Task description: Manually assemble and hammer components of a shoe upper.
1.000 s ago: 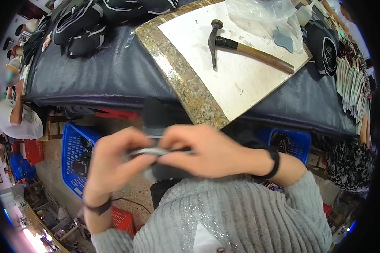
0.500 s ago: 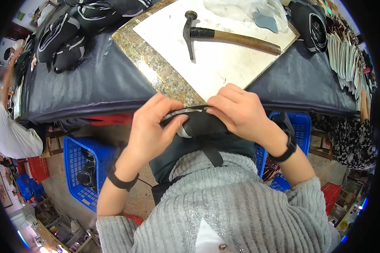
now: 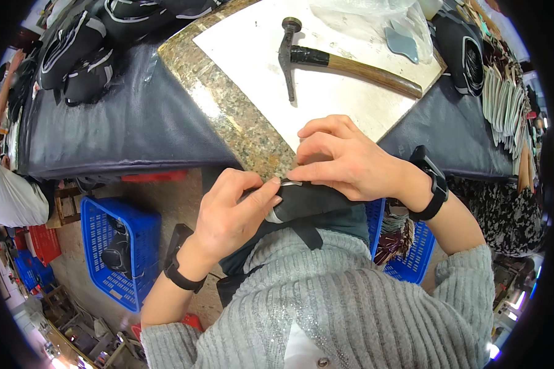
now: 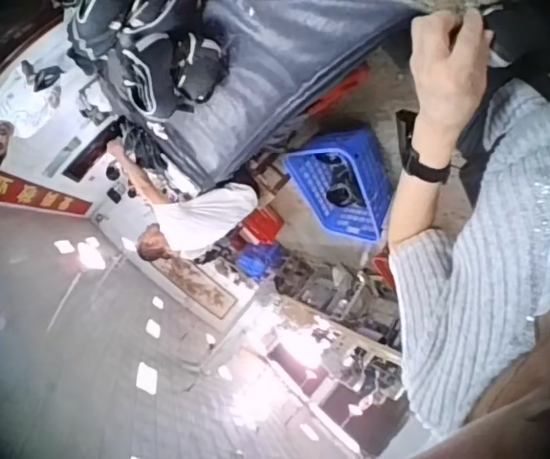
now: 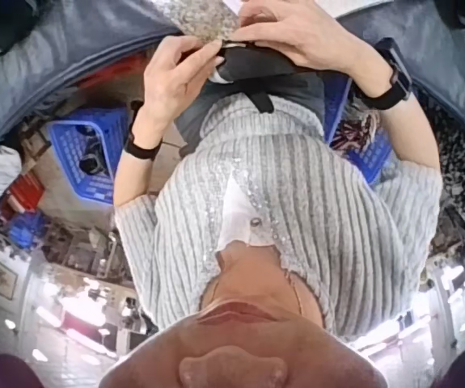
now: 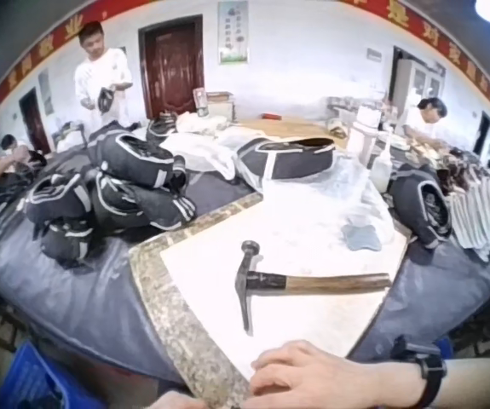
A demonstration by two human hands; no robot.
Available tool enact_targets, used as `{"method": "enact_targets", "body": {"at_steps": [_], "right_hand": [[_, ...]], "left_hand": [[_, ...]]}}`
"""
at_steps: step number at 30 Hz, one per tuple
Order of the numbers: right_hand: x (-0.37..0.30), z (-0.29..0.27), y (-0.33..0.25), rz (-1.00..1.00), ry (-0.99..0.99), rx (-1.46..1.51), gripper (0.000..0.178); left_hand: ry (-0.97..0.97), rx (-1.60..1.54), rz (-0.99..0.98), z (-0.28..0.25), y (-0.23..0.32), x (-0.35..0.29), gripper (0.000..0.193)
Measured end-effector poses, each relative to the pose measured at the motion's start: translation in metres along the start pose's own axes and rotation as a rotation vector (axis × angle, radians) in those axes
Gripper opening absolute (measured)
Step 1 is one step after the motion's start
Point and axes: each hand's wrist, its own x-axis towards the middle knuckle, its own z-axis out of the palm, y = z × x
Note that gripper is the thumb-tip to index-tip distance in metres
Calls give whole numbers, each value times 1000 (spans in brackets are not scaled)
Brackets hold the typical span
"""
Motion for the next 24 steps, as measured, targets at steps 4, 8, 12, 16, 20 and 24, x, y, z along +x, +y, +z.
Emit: {"method": "enact_targets", "body": {"at_steps": [4, 8, 12, 16, 20, 24], "right_hand": [[0, -4, 4, -30, -59, -47, 32], [4, -6, 8, -91, -93, -81, 33], [7, -9, 14, -76, -116, 0, 32], [7, -11, 14, -9, -85, 58, 30], [7, -11, 15, -46, -101, 53, 30], [10, -13, 16, -108, -175, -4, 35]], "left_hand": [[-8, 4, 40, 0, -3, 2, 35], [-25, -2, 67, -1, -4, 3, 35], [-51, 25, 98, -2, -5, 3, 33], [-63, 30, 95, -3, -2, 6, 33], [-77, 25, 88, -3, -3, 7, 32], [-78, 31, 83, -5, -3, 8, 31]]}}
